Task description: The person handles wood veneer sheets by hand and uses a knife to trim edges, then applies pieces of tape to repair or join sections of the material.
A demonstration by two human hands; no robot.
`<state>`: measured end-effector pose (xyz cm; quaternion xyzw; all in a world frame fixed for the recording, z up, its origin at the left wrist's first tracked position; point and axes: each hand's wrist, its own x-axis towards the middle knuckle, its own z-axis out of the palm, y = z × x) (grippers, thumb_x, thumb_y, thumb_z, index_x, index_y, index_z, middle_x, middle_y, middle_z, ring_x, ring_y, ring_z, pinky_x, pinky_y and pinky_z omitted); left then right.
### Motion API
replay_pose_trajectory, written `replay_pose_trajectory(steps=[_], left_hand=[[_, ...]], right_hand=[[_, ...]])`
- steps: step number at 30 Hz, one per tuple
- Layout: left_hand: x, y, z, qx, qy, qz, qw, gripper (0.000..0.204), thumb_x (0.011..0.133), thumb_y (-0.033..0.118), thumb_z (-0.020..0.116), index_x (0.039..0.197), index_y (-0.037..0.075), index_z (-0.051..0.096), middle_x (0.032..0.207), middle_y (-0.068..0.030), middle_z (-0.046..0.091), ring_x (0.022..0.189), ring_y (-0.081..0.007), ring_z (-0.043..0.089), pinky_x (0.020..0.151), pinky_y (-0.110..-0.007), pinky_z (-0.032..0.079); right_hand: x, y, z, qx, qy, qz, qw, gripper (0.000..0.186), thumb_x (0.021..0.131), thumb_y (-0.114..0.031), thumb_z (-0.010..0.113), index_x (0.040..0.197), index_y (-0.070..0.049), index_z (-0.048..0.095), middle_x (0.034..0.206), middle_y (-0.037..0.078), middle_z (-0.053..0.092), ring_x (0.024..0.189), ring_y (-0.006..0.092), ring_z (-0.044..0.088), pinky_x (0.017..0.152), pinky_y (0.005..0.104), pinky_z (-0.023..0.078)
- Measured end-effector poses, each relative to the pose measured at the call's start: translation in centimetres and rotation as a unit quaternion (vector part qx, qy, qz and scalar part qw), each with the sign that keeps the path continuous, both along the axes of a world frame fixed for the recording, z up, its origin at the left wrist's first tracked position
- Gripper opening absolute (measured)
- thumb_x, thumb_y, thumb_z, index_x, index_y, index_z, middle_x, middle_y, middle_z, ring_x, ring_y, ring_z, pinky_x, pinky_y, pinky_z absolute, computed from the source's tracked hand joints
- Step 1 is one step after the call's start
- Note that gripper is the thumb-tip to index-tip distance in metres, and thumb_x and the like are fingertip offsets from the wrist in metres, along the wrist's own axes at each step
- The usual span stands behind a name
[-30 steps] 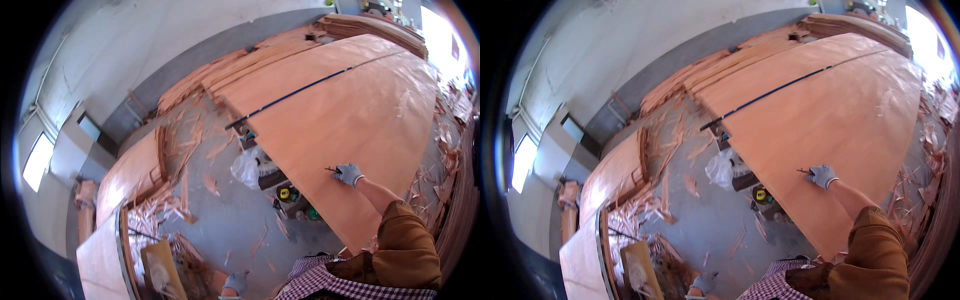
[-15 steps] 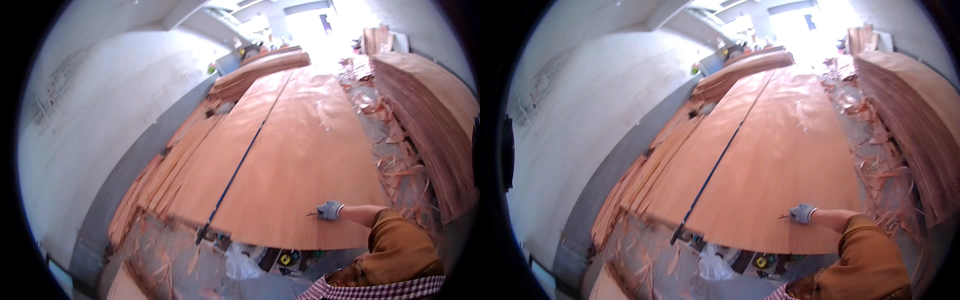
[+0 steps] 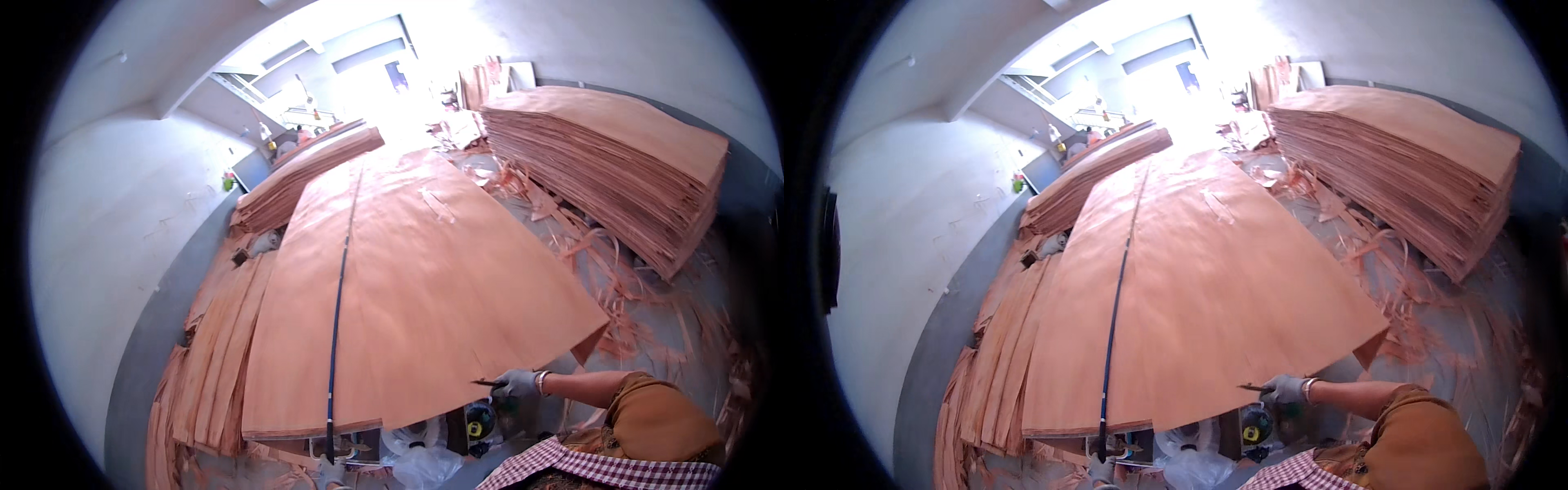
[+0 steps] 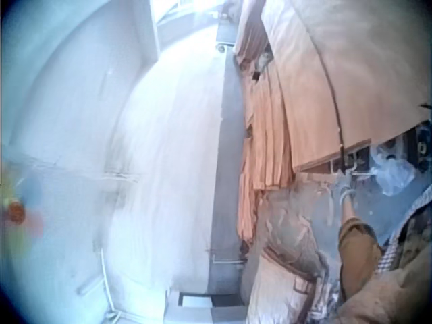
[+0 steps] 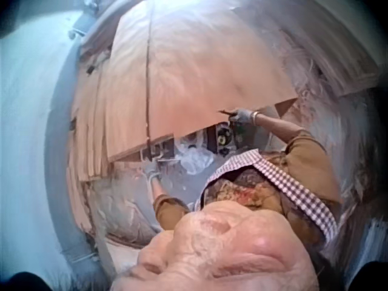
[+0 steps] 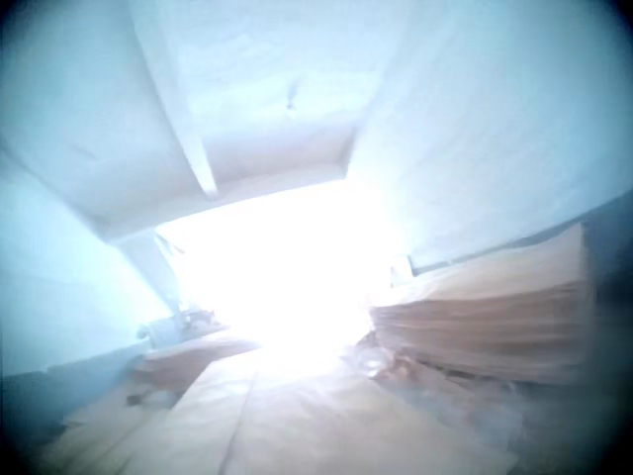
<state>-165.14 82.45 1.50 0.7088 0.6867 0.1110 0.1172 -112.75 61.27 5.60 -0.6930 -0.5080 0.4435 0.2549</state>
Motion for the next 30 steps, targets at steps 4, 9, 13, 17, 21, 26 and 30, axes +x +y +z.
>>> replay_pose_trajectory(steps=[4,9,13,17,21,26,30], left_hand=[[0.4,1.8,1.5,-0.191,-0.108,0.002,0.976,0.032,0.077,0.026,0.068,0.101,0.004,0.063,0.083,-0.0109,0.064,0.064,-0.0214,0.06,0.048,-0.033,0.047],[15.8,-7.0,7.8,-0.354,-0.228,-0.279,0.863,0.041,0.085,0.041,0.064,0.096,0.001,0.063,0.074,-0.0032,0.06,0.062,-0.0104,0.054,0.05,-0.028,0.046],[23.8,-19.8,6.2,-0.448,-0.286,-0.516,0.671,0.036,0.093,0.032,0.053,0.116,0.004,0.055,0.101,-0.01,0.062,0.088,-0.018,0.058,0.073,-0.029,0.046],[24.8,-20.2,6.2,-0.323,-0.158,-0.697,0.621,0.041,0.09,0.016,0.053,0.129,0.005,0.05,0.128,-0.013,0.053,0.116,-0.0259,0.05,0.099,-0.034,0.038],[23.7,-10.7,2.7,-0.067,-0.452,-0.205,0.866,0.012,0.081,0.007,0.058,0.091,0.001,0.063,0.083,-0.0155,0.066,0.08,-0.0281,0.063,0.072,-0.036,0.05],[18.2,-2.2,-2.3,-0.133,-0.625,0.158,0.753,0.021,0.082,0.011,0.066,0.098,-0.002,0.061,0.088,-0.008,0.065,0.068,-0.0189,0.061,0.059,-0.033,0.049],[20.4,-2.9,-1.1,-0.082,-0.639,0.104,0.757,0.022,0.083,0.008,0.065,0.101,-0.003,0.06,0.09,-0.0081,0.064,0.067,-0.0166,0.058,0.058,-0.033,0.048]], right_hand=[[-7.9,-1.1,2.6,0.012,0.121,0.044,0.992,0.03,0.087,-0.022,0.062,0.112,-0.006,0.062,0.102,0.012,0.064,0.093,0.0176,0.06,0.081,0.0327,0.047],[-9.0,-2.6,-1.1,0.108,0.448,-0.072,0.884,0.039,0.096,-0.015,0.049,0.133,-0.006,0.045,0.113,0.004,0.063,0.094,0.0115,0.059,0.075,0.0245,0.048],[-7.7,-3.8,4.2,0.141,0.34,-0.231,0.9,0.044,0.095,-0.019,0.052,0.135,-0.006,0.042,0.108,0.003,0.064,0.093,0.012,0.061,0.072,0.0276,0.053],[-1.1,-11.7,0.8,0.099,0.31,-0.321,0.89,0.039,0.092,-0.028,0.057,0.123,-0.004,0.052,0.087,0.009,0.064,0.065,0.0128,0.062,0.052,0.0238,0.05],[1.9,-24.8,1.0,0.002,0.216,-0.39,0.895,0.034,0.092,-0.035,0.056,0.109,-0.006,0.061,0.069,0.006,0.063,0.053,0.0111,0.056,0.049,0.0222,0.044],[0.2,-35.2,-0.6,-0.048,0.18,-0.448,0.874,0.032,0.09,-0.037,0.059,0.095,-0.006,0.064,0.061,0.003,0.058,0.05,0.0101,0.052,0.045,0.0219,0.038],[-3.3,-35.6,0.4,-0.026,0.074,-0.457,0.886,0.022,0.087,-0.029,0.065,0.083,-0.007,0.063,0.057,-0.002,0.05,0.05,0.0071,0.046,0.046,0.0228,0.037]])
